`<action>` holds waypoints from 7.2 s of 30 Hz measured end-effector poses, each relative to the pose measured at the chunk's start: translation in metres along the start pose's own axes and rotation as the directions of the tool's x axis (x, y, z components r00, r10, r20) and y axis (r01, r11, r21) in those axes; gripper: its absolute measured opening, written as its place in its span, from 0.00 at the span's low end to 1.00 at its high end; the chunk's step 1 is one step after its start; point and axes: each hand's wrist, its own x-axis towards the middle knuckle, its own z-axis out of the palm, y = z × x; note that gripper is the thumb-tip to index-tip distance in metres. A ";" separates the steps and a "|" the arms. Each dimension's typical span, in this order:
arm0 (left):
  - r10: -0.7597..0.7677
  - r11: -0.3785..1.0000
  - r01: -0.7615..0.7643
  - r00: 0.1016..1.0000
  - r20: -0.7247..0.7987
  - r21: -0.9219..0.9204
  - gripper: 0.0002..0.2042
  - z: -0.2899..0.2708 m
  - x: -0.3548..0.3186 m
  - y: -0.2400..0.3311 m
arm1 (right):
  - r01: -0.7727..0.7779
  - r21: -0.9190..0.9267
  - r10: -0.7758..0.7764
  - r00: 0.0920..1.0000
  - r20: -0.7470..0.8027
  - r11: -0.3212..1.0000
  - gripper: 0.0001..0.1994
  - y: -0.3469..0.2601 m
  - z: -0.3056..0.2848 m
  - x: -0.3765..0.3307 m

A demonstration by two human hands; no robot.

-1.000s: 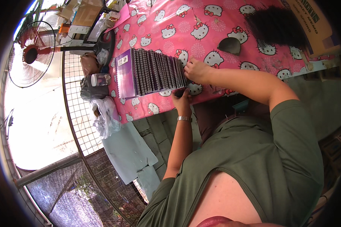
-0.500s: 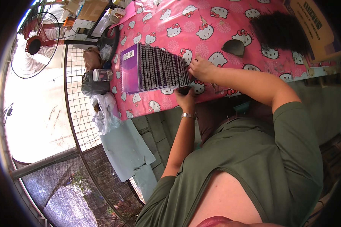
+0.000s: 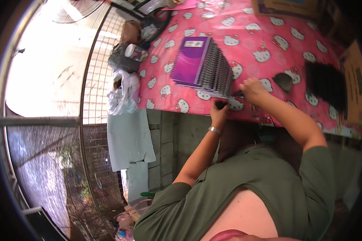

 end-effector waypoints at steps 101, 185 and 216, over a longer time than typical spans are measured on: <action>0.336 0.098 -0.775 0.617 0.712 0.625 0.36 -0.009 0.027 0.323 | 0.248 0.662 0.099 0.892 -0.440 0.707 0.18 -0.042 -0.125 -0.009; 0.344 0.114 -0.807 0.580 0.739 0.580 0.35 -0.009 0.031 0.322 | -0.203 0.863 -0.040 0.968 0.249 0.463 0.20 -0.017 -0.111 -0.011; 0.336 0.147 -0.796 0.599 0.727 0.588 0.34 -0.007 0.029 0.323 | 0.150 0.730 0.035 0.972 -0.232 0.667 0.21 -0.015 -0.074 -0.018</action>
